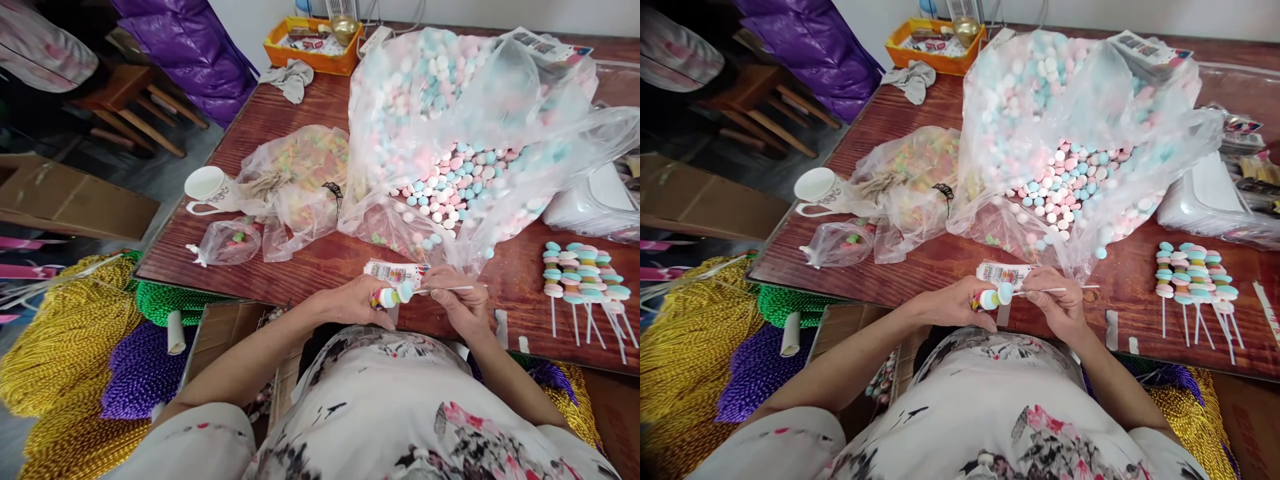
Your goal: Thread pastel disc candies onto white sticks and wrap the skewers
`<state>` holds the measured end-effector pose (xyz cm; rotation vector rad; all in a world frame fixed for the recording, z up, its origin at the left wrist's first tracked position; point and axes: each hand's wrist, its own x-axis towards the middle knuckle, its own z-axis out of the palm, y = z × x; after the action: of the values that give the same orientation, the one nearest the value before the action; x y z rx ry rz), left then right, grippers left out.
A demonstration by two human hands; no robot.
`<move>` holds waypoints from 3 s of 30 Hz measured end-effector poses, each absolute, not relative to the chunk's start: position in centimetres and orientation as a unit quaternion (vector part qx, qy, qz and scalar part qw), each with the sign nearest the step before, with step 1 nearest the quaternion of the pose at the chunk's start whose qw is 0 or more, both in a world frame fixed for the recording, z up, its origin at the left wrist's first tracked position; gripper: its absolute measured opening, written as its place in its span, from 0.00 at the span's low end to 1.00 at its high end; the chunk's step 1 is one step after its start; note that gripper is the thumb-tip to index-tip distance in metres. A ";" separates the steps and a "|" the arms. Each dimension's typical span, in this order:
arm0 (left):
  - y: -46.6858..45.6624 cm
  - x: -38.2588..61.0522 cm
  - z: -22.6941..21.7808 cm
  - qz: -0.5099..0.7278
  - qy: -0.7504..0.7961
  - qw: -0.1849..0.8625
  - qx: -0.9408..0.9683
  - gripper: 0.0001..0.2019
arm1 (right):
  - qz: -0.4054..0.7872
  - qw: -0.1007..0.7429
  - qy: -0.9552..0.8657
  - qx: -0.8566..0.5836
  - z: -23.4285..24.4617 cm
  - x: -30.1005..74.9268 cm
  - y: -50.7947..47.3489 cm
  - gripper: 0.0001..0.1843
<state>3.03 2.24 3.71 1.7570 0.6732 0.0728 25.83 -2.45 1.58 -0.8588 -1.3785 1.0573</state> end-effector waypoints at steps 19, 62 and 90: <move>1.9 2.5 2.9 -0.028 0.215 0.784 0.581 0.19 | 0.438 0.447 -0.738 -0.253 3.4 26.8 -1.9 0.11; 0.9 5.6 3.1 0.120 0.412 0.262 0.865 0.03 | -0.119 0.210 -0.898 -0.368 8.5 27.6 -3.7 0.12; 0.5 0.7 1.0 0.036 0.446 0.083 0.891 0.03 | -0.087 0.241 -0.883 -0.394 3.2 29.4 -2.7 0.13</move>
<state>0.65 0.53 0.97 2.6589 1.3305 0.1087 29.41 -2.66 3.22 -1.0768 -2.4155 -0.2368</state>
